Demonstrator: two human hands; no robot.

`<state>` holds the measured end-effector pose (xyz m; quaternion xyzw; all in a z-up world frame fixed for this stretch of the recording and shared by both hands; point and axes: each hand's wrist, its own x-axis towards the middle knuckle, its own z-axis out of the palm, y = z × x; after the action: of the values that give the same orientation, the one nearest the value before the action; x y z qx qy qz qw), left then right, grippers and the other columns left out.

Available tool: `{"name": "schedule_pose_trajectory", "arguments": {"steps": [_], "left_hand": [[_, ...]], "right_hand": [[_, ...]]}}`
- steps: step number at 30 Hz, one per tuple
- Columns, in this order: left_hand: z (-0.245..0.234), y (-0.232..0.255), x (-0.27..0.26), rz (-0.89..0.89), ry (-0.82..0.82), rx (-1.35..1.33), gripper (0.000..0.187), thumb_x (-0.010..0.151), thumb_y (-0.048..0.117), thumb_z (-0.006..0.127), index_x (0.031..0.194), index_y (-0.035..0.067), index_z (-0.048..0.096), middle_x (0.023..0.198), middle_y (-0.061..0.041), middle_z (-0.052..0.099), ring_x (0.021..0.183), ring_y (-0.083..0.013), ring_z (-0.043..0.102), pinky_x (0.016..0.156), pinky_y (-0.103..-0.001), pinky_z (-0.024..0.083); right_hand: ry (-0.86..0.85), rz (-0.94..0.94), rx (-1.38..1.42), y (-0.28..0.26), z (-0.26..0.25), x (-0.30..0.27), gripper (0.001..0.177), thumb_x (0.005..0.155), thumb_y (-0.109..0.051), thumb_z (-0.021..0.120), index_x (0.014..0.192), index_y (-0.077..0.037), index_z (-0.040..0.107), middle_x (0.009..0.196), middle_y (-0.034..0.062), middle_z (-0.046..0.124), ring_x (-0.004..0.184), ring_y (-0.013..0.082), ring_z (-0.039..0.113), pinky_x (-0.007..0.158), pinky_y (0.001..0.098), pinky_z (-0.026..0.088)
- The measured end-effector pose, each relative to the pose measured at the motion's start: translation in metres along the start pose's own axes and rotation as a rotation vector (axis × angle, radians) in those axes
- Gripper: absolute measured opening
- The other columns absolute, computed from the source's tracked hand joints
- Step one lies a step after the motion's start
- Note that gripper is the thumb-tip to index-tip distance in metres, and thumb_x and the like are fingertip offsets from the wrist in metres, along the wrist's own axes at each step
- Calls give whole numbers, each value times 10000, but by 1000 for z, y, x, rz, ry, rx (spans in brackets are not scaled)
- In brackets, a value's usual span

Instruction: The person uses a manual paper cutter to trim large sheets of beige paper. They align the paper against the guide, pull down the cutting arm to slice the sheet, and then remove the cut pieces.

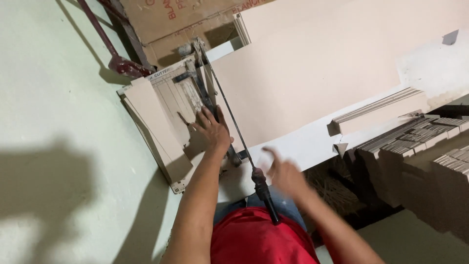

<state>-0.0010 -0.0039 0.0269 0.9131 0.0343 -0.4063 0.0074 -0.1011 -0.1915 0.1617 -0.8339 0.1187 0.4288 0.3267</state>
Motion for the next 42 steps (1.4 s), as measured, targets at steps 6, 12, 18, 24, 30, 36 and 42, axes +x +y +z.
{"name": "schedule_pose_trajectory", "arguments": {"steps": [6, 12, 18, 24, 30, 36, 42], "left_hand": [[-4, 0, -7, 25, -10, 14, 1189, 814, 464, 828, 1646, 95, 63, 1641, -348, -49, 1510, -550, -32, 1131, -779, 80], [19, -6, 3, 31, 48, -51, 1274, 763, 426, 863, 1638, 111, -8, 1625, -364, -62, 1507, -554, -37, 1104, -809, 48], [71, -5, -2, 430, 345, -40, 750, 1023, 512, 494, 1632, 170, 221, 1688, -213, 131, 1564, -411, 34, 1222, -683, -8], [127, -51, -10, 954, 623, 429, 152, 955, 228, 484, 811, 264, 517, 861, 5, 565, 921, -260, 500, 820, -486, 371], [53, -138, -47, 643, 266, 661, 271, 843, 29, 587, 643, 189, 677, 620, -118, 683, 484, -289, 600, 424, -491, 429], [28, -160, -37, 660, 315, 500, 82, 944, 174, 643, 875, 131, 636, 1042, -56, 531, 801, -241, 640, 663, -373, 502], [-18, -78, -47, 508, 275, 226, 290, 1009, 324, 569, 1247, 167, 626, 1271, -127, 520, 1248, -337, 511, 973, -485, 413]], "right_hand": [[-62, -25, -335, 32, 85, 2, 821, 949, -285, 540, 1624, -179, 86, 981, 265, 757, 884, 458, 755, 776, 565, 614], [116, -98, -298, 75, 112, 32, 751, 952, -209, 546, 1606, -195, 177, 998, 265, 744, 879, 495, 738, 773, 613, 576], [-86, -20, 138, -10, 7, -51, 835, 924, -583, 586, 1584, -200, 246, 836, 244, 780, 719, 435, 773, 590, 507, 588], [308, 141, 942, 120, 27, 100, 687, 1014, -425, 600, 1531, -144, 246, 1178, 247, 613, 687, 402, 709, 621, 461, 630], [309, 186, 1442, 144, -3, 118, 329, 1002, -350, 710, 995, -205, 415, 820, -68, 473, 586, 155, 596, 493, 239, 518], [355, 156, 1285, 165, 25, 88, 255, 1015, -263, 690, 1152, -117, 532, 886, 40, 620, 699, 250, 740, 605, 367, 668], [294, 104, 1045, 125, 26, 113, 282, 1044, -276, 646, 1159, -38, 547, 956, 144, 705, 828, 280, 744, 705, 439, 656]]}}
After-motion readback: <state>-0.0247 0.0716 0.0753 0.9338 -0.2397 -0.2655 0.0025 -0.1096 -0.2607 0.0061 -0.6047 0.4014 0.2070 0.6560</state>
